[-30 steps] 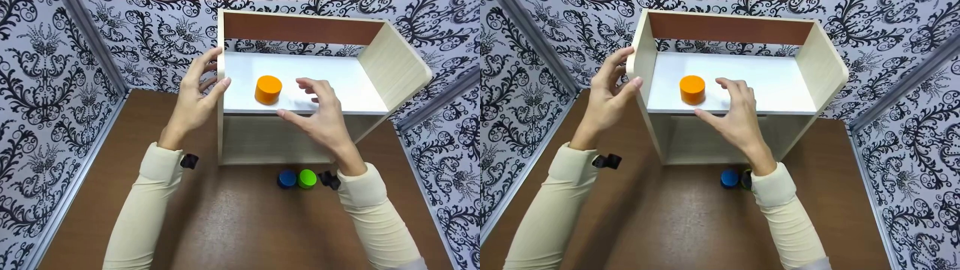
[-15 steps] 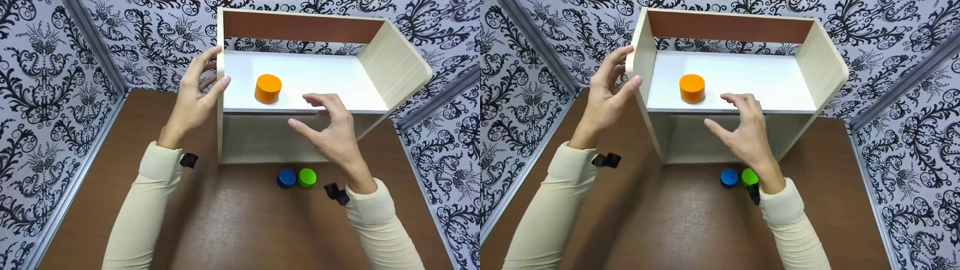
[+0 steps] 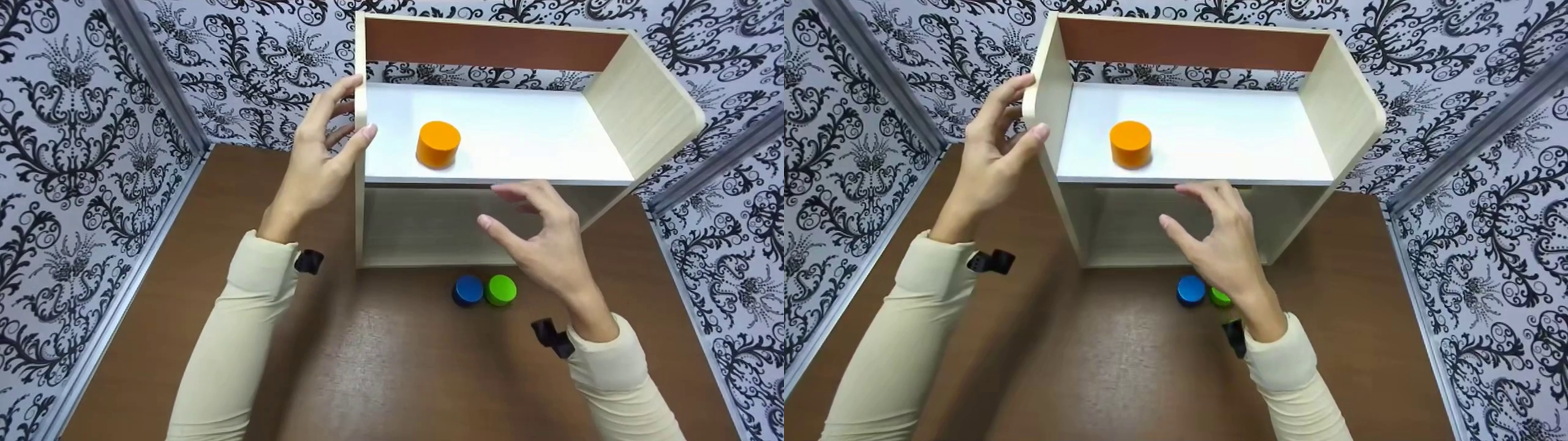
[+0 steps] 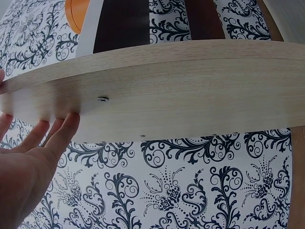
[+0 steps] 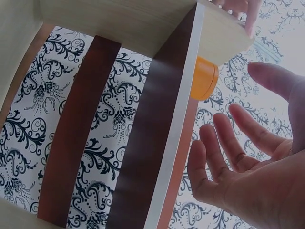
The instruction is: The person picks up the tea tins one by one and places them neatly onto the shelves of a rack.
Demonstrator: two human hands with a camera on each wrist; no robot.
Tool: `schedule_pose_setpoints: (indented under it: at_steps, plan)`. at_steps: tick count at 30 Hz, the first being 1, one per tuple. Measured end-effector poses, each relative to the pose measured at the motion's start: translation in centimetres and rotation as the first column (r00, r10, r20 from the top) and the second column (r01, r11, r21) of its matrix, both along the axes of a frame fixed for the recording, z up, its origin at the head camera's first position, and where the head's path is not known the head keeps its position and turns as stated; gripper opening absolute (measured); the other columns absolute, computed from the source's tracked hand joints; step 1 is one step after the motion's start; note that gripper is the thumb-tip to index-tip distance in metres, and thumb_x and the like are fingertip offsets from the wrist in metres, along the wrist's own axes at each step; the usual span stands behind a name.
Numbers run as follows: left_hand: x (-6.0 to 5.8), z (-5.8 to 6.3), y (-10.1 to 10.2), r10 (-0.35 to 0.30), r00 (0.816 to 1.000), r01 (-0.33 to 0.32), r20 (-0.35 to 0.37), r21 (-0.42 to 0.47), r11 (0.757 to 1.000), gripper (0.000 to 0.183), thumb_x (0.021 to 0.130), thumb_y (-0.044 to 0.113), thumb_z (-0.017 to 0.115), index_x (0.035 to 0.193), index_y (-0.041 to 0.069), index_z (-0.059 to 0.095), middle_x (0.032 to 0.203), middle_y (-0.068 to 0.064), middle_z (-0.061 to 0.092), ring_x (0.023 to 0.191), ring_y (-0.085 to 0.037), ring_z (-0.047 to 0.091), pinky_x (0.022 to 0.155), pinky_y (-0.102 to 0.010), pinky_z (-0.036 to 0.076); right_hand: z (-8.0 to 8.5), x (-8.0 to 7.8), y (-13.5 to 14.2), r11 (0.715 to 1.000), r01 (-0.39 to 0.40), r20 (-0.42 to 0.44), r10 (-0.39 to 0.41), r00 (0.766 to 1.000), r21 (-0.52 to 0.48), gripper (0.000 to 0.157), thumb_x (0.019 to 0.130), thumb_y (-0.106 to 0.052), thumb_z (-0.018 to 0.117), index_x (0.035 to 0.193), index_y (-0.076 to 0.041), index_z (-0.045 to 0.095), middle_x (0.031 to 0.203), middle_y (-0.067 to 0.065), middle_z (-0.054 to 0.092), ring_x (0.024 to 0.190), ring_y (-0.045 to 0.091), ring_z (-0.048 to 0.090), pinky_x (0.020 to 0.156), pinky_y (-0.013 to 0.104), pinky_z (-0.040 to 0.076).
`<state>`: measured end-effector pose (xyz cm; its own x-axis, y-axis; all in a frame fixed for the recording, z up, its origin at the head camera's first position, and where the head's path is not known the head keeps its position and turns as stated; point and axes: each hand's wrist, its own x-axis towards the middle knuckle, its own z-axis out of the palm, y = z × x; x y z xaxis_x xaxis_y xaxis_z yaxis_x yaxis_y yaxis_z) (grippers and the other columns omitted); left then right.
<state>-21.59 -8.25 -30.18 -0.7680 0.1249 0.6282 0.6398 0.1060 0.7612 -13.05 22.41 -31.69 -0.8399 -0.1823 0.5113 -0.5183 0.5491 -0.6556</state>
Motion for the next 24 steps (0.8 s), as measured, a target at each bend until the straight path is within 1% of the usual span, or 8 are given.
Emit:
schedule_pose_setpoints:
  at_steps: [8,13,17,19,24]
  plan:
    - [0.0,0.0,0.0,0.000,1.000,0.000,-0.003,0.006,1.000,0.053,0.098,0.014,0.065,0.148,0.006,0.048,0.142,-0.009,0.048,0.125,-0.025,0.054,0.105,-0.038,0.052,-1.0,1.1,0.5,1.000,-0.001,0.017,0.002,1.000,-0.024,0.039,0.085,-0.007,0.081,0.122,-0.011,0.072,0.115,0.000,0.066,0.107,0.018,0.058,0.092,0.029,0.048]
    - [0.0,0.0,0.0,-0.010,1.000,0.010,-0.011,0.017,1.000,0.053,0.098,0.015,0.065,0.148,0.006,0.049,0.143,-0.007,0.048,0.124,-0.025,0.054,0.105,-0.039,0.053,-1.8,1.6,0.9,0.999,0.001,0.023,0.000,1.000,-0.039,0.040,0.083,-0.003,0.082,0.121,-0.009,0.072,0.115,0.003,0.065,0.106,0.018,0.058,0.092,0.029,0.048]
    - [0.0,0.0,0.0,-0.008,1.000,0.009,-0.013,0.017,1.000,0.054,0.098,0.015,0.066,0.148,0.006,0.049,0.143,-0.007,0.048,0.123,-0.024,0.055,0.104,-0.039,0.053,-2.2,2.0,1.2,0.999,0.007,0.029,-0.006,1.000,-0.051,0.040,0.083,-0.002,0.082,0.121,-0.010,0.072,0.114,0.003,0.065,0.105,0.017,0.058,0.092,0.030,0.048]
    - [0.0,0.0,0.0,-0.006,1.000,0.006,-0.012,0.014,1.000,0.054,0.098,0.015,0.066,0.148,0.006,0.049,0.143,-0.007,0.048,0.123,-0.024,0.055,0.104,-0.038,0.053,-2.4,2.2,1.3,0.999,0.009,0.036,-0.007,0.999,-0.052,0.040,0.083,-0.002,0.081,0.121,-0.010,0.072,0.115,0.002,0.065,0.106,0.018,0.059,0.092,0.029,0.048]
    - [0.0,0.0,0.0,-0.005,1.000,0.005,-0.015,0.012,1.000,0.054,0.098,0.016,0.066,0.148,0.006,0.049,0.143,-0.008,0.048,0.123,-0.026,0.055,0.104,-0.038,0.053,-3.0,2.6,1.7,0.999,0.008,0.037,-0.007,0.999,-0.038,0.041,0.084,-0.002,0.080,0.123,-0.012,0.071,0.116,0.007,0.065,0.107,0.023,0.059,0.094,0.026,0.048]
